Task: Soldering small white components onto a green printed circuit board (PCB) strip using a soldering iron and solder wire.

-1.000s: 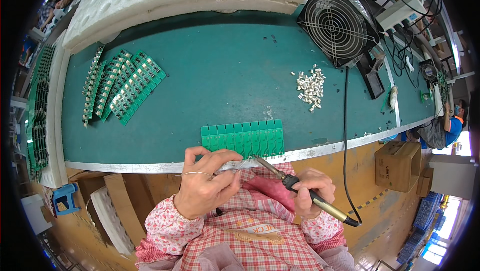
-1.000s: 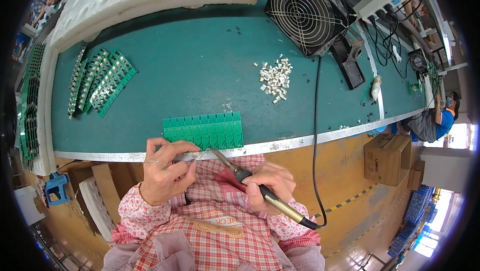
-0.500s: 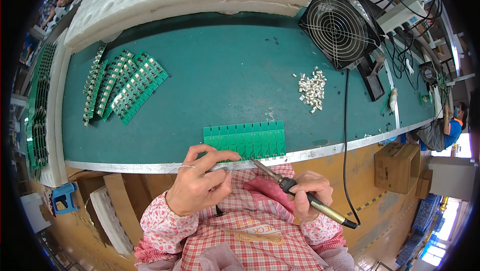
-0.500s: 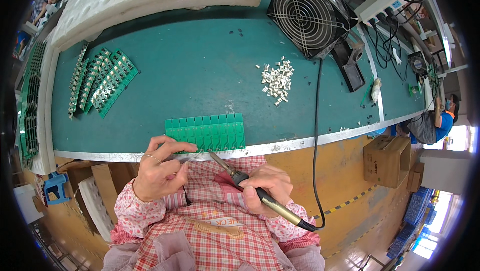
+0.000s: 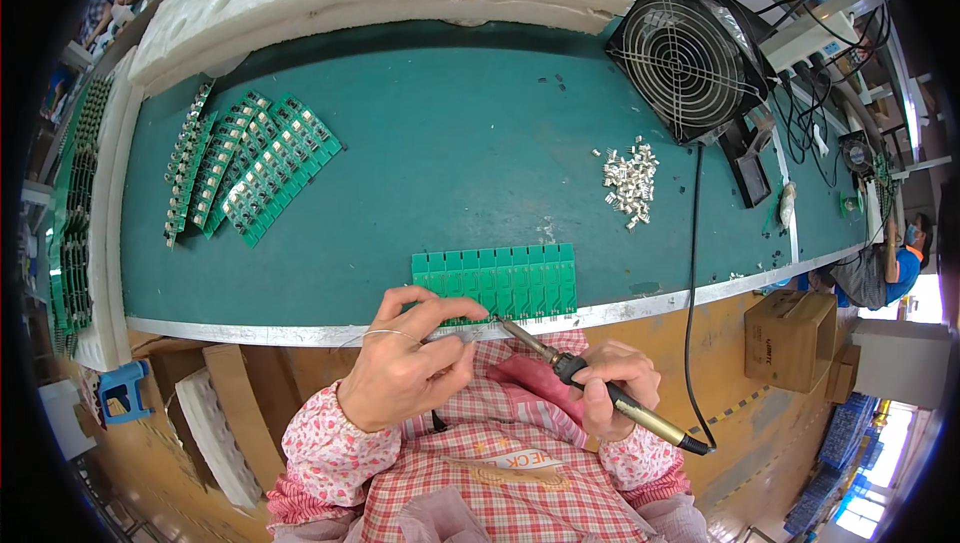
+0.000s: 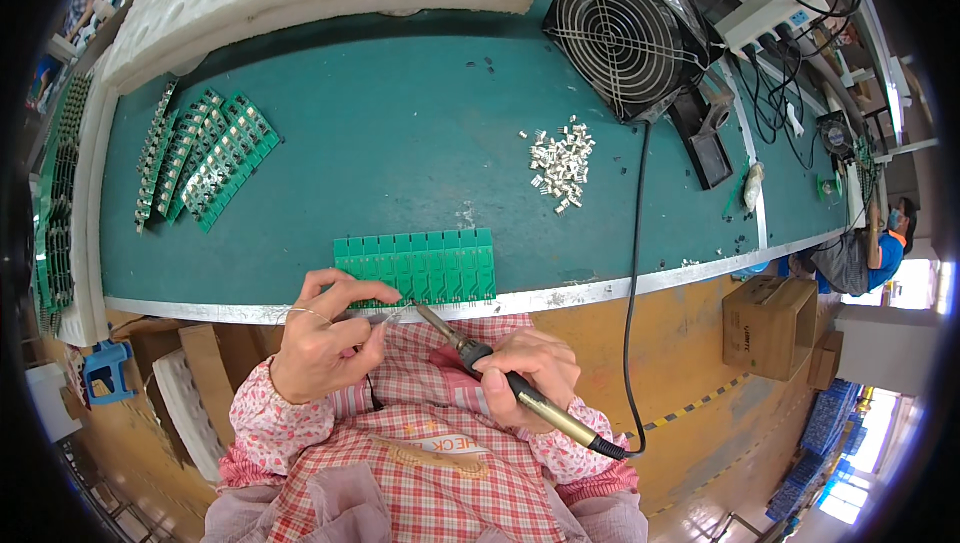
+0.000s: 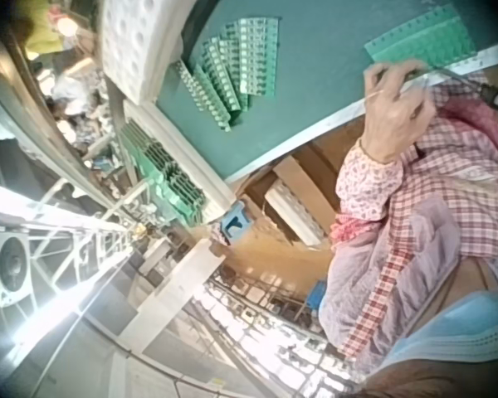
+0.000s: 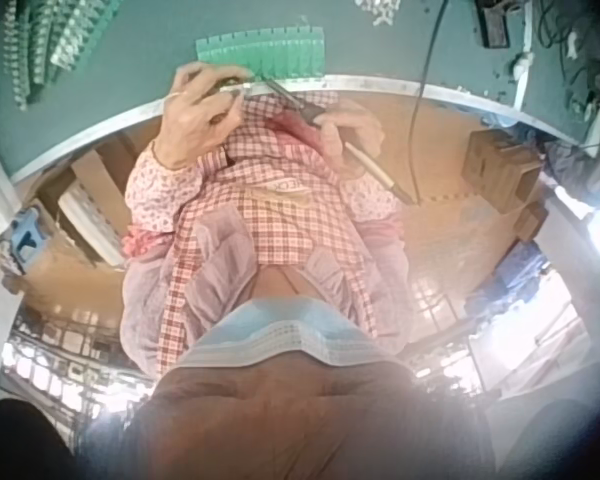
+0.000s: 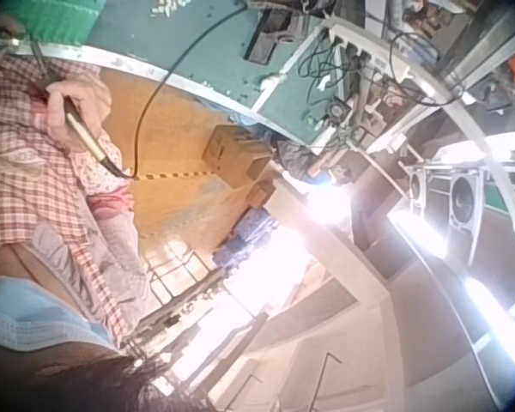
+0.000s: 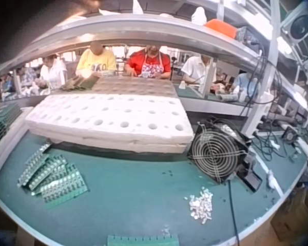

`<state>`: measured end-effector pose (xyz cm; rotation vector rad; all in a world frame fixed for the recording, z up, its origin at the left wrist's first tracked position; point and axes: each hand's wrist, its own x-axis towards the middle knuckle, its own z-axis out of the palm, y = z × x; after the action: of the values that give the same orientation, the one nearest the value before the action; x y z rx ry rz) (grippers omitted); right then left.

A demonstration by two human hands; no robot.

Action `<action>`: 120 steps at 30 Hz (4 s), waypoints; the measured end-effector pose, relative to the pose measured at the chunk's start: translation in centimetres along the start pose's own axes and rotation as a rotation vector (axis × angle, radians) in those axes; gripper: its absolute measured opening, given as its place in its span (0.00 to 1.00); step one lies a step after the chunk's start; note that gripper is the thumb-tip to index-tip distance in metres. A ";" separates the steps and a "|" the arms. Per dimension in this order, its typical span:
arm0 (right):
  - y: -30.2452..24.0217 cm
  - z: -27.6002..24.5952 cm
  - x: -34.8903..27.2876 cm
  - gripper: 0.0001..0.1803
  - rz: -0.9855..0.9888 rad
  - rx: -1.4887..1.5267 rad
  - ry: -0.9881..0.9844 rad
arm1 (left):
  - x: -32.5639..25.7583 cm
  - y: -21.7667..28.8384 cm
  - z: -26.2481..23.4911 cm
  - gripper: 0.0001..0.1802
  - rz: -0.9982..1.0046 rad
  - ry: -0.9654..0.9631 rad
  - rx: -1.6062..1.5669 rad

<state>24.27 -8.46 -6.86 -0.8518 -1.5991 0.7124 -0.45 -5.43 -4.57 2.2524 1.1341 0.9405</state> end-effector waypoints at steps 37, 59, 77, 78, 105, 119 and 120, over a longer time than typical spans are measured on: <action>-0.4 0.3 0.0 0.06 -0.059 0.009 0.053 | -1.7 -0.9 -1.2 0.11 -0.004 0.084 -0.016; -0.5 1.4 0.3 0.07 -0.048 0.025 0.008 | -2.9 -1.4 -0.7 0.13 -0.012 0.196 0.006; -0.3 -0.9 3.7 0.10 0.008 -0.332 -0.020 | -3.6 -1.6 -1.8 0.16 -0.097 0.234 0.047; -0.5 -0.7 3.4 0.10 -0.010 -0.258 -0.010 | -3.6 -1.5 -1.8 0.16 -0.079 0.233 0.054; 3.1 -2.1 7.2 0.22 0.103 -0.406 -0.312 | 0.2 -4.2 -3.7 0.12 -0.081 0.063 0.104; 2.9 -2.3 7.0 0.21 0.111 -0.341 -0.248 | 2.5 -4.6 -4.2 0.09 -0.210 0.077 -0.041; 3.0 -2.3 7.0 0.21 0.099 -0.346 -0.238 | 2.6 -4.6 -4.2 0.09 -0.211 0.077 -0.040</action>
<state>26.27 -0.96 -5.10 -1.1363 -1.9395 0.6333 -4.83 -0.40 -3.74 2.0321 1.3440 0.9614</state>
